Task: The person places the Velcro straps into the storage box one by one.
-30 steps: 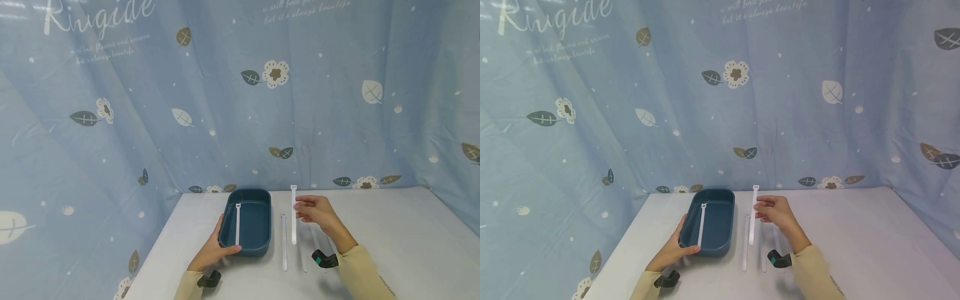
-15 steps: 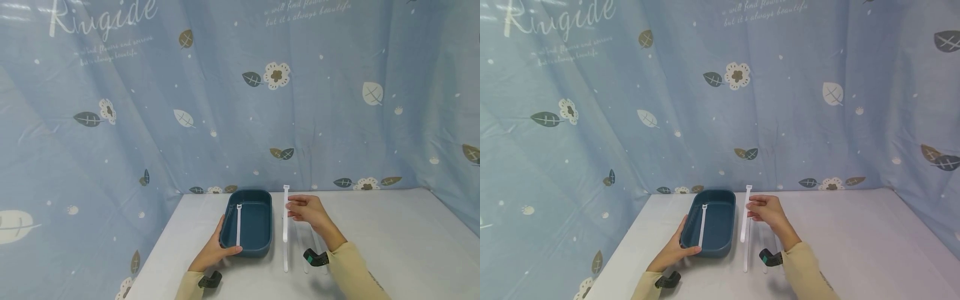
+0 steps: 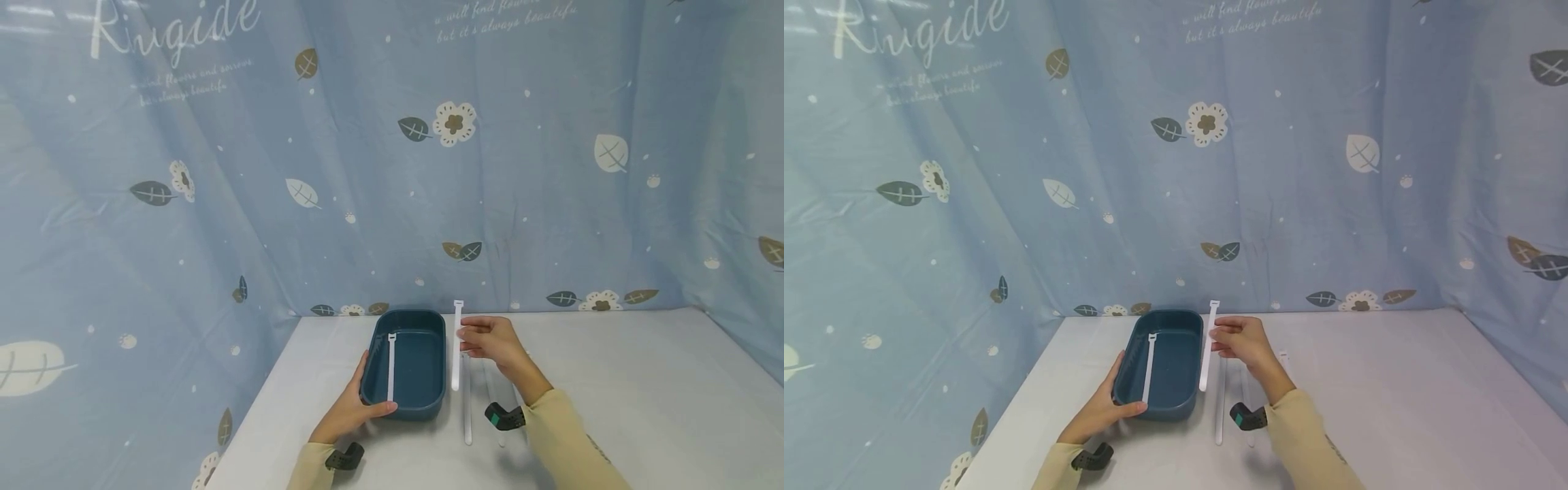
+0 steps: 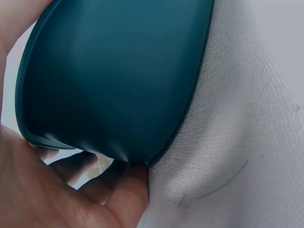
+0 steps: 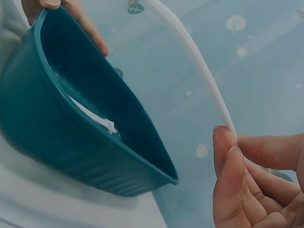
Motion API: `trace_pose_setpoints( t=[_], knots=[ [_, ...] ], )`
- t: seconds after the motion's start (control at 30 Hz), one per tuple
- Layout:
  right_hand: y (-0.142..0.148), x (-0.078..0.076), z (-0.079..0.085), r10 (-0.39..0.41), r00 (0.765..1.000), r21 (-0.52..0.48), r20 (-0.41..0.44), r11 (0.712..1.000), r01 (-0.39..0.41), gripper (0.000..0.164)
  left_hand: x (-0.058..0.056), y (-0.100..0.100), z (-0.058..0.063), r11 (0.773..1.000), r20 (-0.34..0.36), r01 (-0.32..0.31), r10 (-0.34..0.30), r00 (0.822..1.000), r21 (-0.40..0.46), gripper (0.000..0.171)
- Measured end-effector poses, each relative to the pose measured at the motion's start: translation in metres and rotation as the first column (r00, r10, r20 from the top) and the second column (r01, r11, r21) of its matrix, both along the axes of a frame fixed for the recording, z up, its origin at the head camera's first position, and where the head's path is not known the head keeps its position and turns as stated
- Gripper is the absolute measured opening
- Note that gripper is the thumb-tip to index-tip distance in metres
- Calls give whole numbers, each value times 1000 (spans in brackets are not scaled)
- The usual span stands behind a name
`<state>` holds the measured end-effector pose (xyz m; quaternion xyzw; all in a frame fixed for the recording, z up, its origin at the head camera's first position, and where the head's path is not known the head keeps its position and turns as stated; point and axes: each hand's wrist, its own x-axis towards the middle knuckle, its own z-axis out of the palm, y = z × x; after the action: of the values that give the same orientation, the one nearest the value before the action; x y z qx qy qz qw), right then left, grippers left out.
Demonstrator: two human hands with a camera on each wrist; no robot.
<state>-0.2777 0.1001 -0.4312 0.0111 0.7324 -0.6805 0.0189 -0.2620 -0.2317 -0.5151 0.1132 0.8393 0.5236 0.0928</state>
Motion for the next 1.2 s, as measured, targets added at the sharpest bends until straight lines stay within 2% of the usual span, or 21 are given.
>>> trace_pose_setpoints(
  t=[0.73,1.2],
  knots=[
    [-26,-9,5,14,1000,-34,-3,999,-14,42,1,-1,0,1000,-17,-2,2,1000,-26,128],
    [-43,-17,4,35,999,-43,-10,998,-36,37,0,1,0,1000,2,0,0,1000,0,127]
  ],
)
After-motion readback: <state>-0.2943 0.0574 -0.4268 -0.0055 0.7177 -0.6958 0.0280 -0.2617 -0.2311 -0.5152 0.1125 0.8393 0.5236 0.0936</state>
